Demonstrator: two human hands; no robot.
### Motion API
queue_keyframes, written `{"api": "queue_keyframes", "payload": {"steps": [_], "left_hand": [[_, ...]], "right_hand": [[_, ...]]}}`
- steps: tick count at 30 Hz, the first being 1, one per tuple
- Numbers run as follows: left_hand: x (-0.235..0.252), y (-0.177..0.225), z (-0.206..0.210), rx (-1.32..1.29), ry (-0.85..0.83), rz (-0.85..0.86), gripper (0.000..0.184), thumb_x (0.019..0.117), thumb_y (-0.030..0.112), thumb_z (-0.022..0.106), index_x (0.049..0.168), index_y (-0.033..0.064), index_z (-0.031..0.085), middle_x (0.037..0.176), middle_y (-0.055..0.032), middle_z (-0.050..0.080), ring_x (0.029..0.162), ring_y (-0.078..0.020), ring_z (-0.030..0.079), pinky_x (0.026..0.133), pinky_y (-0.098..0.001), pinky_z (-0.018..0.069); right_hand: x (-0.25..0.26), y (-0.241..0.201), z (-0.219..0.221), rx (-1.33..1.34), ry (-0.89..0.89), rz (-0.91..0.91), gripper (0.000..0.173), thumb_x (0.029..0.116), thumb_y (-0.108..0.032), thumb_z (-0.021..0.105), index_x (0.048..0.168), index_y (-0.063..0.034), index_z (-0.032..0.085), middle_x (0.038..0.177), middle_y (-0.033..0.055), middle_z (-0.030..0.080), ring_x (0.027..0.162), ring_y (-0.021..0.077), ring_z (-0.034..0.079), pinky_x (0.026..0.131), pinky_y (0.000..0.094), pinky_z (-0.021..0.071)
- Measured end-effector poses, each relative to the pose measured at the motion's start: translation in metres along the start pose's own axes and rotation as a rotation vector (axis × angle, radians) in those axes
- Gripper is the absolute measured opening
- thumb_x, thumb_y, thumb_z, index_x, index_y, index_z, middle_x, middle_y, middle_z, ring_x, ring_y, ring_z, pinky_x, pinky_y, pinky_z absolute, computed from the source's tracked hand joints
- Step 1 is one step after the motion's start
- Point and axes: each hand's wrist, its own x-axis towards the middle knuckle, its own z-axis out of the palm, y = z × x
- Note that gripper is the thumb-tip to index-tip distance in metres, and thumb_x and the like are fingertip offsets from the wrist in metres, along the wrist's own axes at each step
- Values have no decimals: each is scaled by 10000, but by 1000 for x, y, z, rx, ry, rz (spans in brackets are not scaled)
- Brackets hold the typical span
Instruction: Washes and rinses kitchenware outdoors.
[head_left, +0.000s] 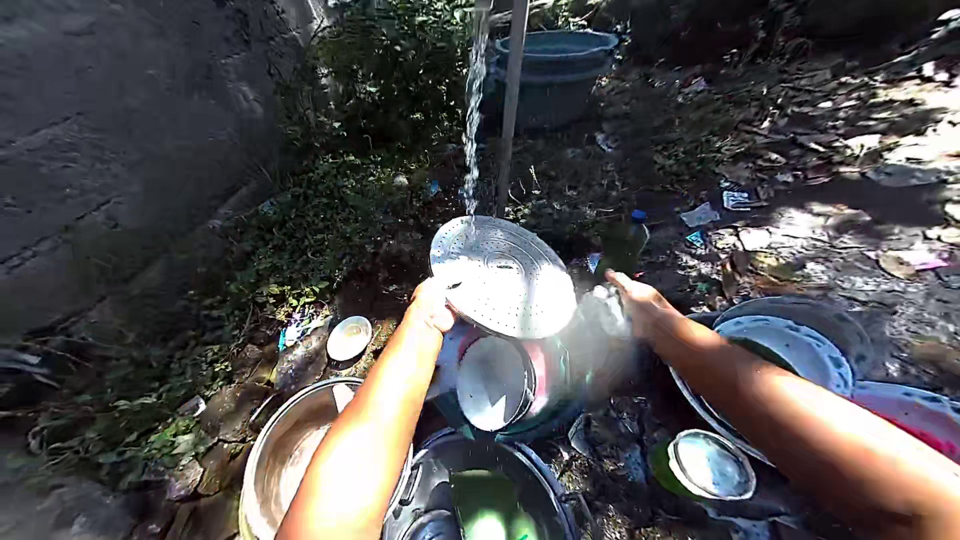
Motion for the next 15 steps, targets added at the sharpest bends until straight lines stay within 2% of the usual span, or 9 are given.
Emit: {"api": "queue_keyframes", "payload": {"steps": [2, 5, 6, 7, 8, 9, 12, 13, 15], "left_hand": [[5, -6, 21, 48, 34, 4, 282, 1014, 63, 518, 1295, 29, 523, 1050, -145, 648, 887, -224, 661, 764, -394, 578], [-8, -33, 55, 104, -141, 53, 431, 975, -61, 444, 1390, 58, 423, 1080, -136, 647, 910, -217, 682, 794, -412, 596], [-16, -44, 69, 101, -222, 60, 544, 944, -103, 439, 1457, 65, 368, 1126, -147, 646, 940, -222, 690, 816, -420, 603], [-24, -55, 84, 117, -286, 66, 648, 901, -130, 445, 1506, 69, 324, 1162, -153, 646, 962, -216, 692, 829, -415, 604], [-30, -65, 99, 164, -335, 78, 692, 869, -133, 453, 1517, 60, 305, 1152, -140, 648, 958, -189, 689, 827, -388, 602], [-33, -73, 110, 223, -373, 103, 662, 869, -125, 463, 1494, 36, 315, 1126, -117, 645, 948, -155, 682, 828, -354, 595], [-40, -98, 125, 288, -389, 140, 422, 904, -99, 525, 1314, -8, 478, 989, -62, 680, 873, -110, 682, 798, -305, 591], [-47, -102, 129, 273, -421, 108, 478, 904, -100, 524, 1365, -6, 437, 1014, -60, 685, 885, -109, 690, 810, -304, 596], [-64, -107, 139, 233, -440, 48, 613, 894, -149, 484, 1467, -3, 325, 1098, -74, 677, 942, -123, 700, 852, -327, 605]], "right_hand": [[11, -16, -19, 201, 48, -55, 435, 1113, -464, 323, 1050, -108, 565, 750, 12, 570, 651, 125, 592, 610, 334, 542], [22, -39, -21, 253, 15, -203, 506, 1089, -544, 295, 969, -146, 583, 715, -2, 592, 620, 124, 594, 568, 345, 536], [23, -39, -14, 200, -21, -303, 494, 1101, -502, 283, 1006, -134, 600, 761, 4, 610, 657, 114, 603, 595, 335, 539], [20, -33, -4, 101, -59, -425, 465, 1116, -400, 291, 1122, -92, 639, 895, 40, 653, 775, 119, 625, 689, 334, 545], [11, -27, 3, -33, -131, -565, 406, 1113, -245, 326, 1309, -34, 612, 1155, 111, 673, 1023, 158, 643, 896, 364, 544], [-3, -23, 10, -173, -191, -688, 395, 1085, -149, 406, 1410, 11, 563, 1350, 177, 630, 1227, 212, 612, 1055, 397, 496], [-12, -13, 5, -339, -273, -922, 422, 1034, -180, 518, 1429, -56, 604, 1493, 131, 564, 1398, 210, 509, 1180, 394, 391], [7, -7, -11, -346, -200, -1022, 405, 1017, -157, 520, 1392, -63, 641, 1484, 132, 574, 1422, 239, 488, 1207, 421, 362], [53, -2, -53, -368, -63, -1021, 440, 1049, -168, 440, 1447, -38, 577, 1571, 130, 486, 1516, 275, 360, 1273, 457, 243]]}}
